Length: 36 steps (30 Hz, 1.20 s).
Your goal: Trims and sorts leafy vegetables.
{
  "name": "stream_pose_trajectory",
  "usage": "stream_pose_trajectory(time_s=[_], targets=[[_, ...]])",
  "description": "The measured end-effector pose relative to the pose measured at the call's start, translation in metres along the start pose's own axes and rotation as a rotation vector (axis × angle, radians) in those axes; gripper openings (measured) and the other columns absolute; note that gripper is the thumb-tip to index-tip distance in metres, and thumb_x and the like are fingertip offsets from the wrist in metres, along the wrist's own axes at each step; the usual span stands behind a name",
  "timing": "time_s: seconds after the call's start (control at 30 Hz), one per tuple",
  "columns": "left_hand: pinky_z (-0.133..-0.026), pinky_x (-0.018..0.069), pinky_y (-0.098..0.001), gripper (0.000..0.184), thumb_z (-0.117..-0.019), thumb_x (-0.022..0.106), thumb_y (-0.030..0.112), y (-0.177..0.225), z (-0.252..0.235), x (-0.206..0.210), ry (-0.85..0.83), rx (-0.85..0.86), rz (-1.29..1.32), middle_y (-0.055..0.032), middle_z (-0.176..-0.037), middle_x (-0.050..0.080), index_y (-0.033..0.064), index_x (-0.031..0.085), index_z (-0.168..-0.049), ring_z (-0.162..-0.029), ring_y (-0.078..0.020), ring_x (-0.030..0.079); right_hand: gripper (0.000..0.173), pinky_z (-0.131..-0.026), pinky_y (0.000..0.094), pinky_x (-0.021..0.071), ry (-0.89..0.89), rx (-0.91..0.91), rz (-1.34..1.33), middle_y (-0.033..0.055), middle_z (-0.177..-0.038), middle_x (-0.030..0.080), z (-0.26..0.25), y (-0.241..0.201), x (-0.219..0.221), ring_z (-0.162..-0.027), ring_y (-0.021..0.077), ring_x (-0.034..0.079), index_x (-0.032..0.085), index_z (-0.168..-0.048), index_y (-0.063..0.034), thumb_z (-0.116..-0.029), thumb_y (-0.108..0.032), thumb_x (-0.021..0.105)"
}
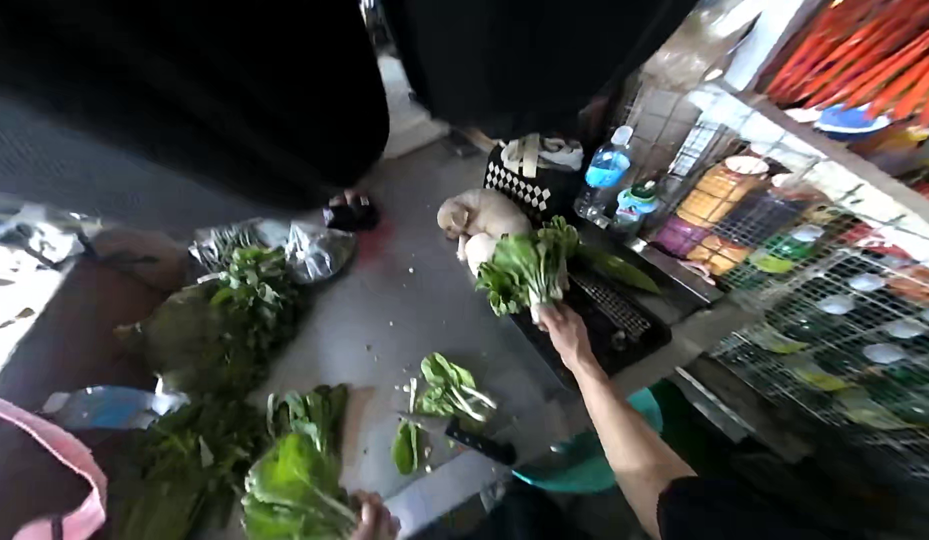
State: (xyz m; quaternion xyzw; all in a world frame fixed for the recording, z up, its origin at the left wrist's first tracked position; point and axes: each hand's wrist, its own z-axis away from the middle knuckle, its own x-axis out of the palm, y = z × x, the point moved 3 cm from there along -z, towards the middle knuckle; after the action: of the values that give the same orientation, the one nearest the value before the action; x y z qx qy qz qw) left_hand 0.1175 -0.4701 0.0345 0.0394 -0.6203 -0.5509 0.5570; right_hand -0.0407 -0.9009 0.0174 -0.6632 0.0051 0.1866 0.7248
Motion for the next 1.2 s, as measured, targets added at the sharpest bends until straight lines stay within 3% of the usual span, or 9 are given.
stream_pose_trajectory(time_s=[0.07,0.13,0.23,0.37,0.53,0.67,0.73,0.93,1.2], targets=[[-0.069,0.0611,-0.0285,0.023,-0.0896,0.077,0.028,-0.001,0.003,-0.006,0.04,0.0,0.02,0.0013,-0.09,0.074,0.021,0.074,-0.111,-0.074,-0.0106,0.07,0.037,-0.086,0.0394,0.0626,-0.13,-0.064,-0.185,0.016,-0.104,0.073,0.039,-0.017,0.006,-0.093,0.022,0.073,0.064,-0.119,0.0064,-0.1049,-0.027,0.055],[-0.065,0.0603,-0.0275,0.034,-0.0884,0.078,0.03,-0.009,-0.003,-0.005,0.087,-0.019,-0.002,0.0008,-0.089,0.073,0.022,0.071,-0.12,-0.07,-0.0099,0.068,0.036,-0.088,0.0422,0.0631,-0.325,-0.071,-0.291,0.0154,-0.105,0.072,0.077,-0.037,0.022,-0.095,0.0234,0.073,0.065,-0.117,0.0064,-0.1029,-0.026,0.055],[-0.061,0.058,-0.0252,0.028,-0.1004,0.059,0.021,-0.018,-0.003,0.01,0.207,-0.07,-0.048,-0.0033,-0.097,0.074,0.0147,0.061,-0.128,-0.067,-0.0093,0.066,0.03,-0.089,0.0398,0.0602,-0.681,0.027,-0.339,0.0096,-0.099,0.072,0.139,-0.048,0.061,-0.091,0.0187,0.071,0.065,-0.113,0.0028,-0.1028,-0.022,0.053],[-0.065,0.0565,-0.0268,0.031,-0.1074,0.046,0.017,-0.027,-0.005,0.005,0.264,-0.135,0.002,-0.0096,-0.108,0.072,0.0088,0.053,-0.136,-0.069,-0.0114,0.065,0.034,-0.088,0.0391,0.0608,-1.012,0.139,-0.307,0.0107,-0.107,0.071,0.21,-0.044,0.11,-0.093,0.0187,0.071,0.06,-0.13,0.0014,-0.1068,-0.02,0.047],[-0.073,0.061,-0.0331,0.021,-0.102,0.053,0.026,-0.018,0.024,-0.026,0.194,-0.198,0.083,-0.0056,-0.085,0.072,0.0089,0.063,-0.109,-0.076,-0.014,0.07,0.03,-0.094,0.0358,0.0587,-1.275,0.165,-0.175,0.0083,-0.111,0.073,0.272,-0.04,0.142,-0.1,0.0151,0.07,0.065,-0.127,-0.001,-0.1057,-0.016,0.052],[-0.071,0.0605,-0.0306,0.025,-0.0881,0.071,0.025,-0.002,0.051,-0.06,0.154,-0.213,0.111,-0.0047,-0.085,0.073,0.0092,0.065,-0.107,-0.075,-0.0122,0.071,0.026,-0.086,0.0307,0.0588,-1.15,-0.309,0.324,0.0052,-0.107,0.072,0.297,-0.052,0.151,-0.095,0.0093,0.069,0.077,-0.105,-0.0073,-0.0969,-0.031,0.071],[-0.069,0.0601,-0.0289,0.025,-0.0863,0.073,0.023,0.006,0.062,-0.072,0.155,-0.227,0.115,-0.0042,-0.084,0.073,0.0104,0.065,-0.106,-0.073,-0.0111,0.07,0.023,-0.082,0.0291,0.0595,-1.037,-0.536,0.371,0.0069,-0.101,0.07,0.312,-0.057,0.155,-0.091,0.0106,0.069,0.075,-0.095,-0.0059,-0.0931,-0.029,0.076],[-0.065,0.057,-0.0259,0.019,-0.0933,0.066,0.027,0.013,0.088,-0.108,0.083,-0.324,0.073,-0.0028,-0.081,0.071,0.0115,0.068,-0.104,-0.067,-0.0088,0.065,0.013,-0.09,0.0299,0.0592,-0.992,-0.984,0.421,0.008,-0.105,0.074,0.356,-0.053,0.167,-0.1,0.0157,0.071,0.079,-0.101,-0.0057,-0.0952,-0.015,0.071],[-0.057,0.0547,-0.0233,0.013,-0.0976,0.061,0.022,0.022,0.086,-0.131,0.018,-0.491,-0.055,-0.0016,-0.071,0.066,0.0104,0.067,-0.1,-0.058,-0.0072,0.061,0.009,-0.088,0.035,0.0576,-1.041,-1.098,0.534,0.0079,-0.1,0.072,0.374,-0.031,0.18,-0.099,0.0213,0.069,0.075,-0.093,-0.007,-0.0921,-0.013,0.068]])
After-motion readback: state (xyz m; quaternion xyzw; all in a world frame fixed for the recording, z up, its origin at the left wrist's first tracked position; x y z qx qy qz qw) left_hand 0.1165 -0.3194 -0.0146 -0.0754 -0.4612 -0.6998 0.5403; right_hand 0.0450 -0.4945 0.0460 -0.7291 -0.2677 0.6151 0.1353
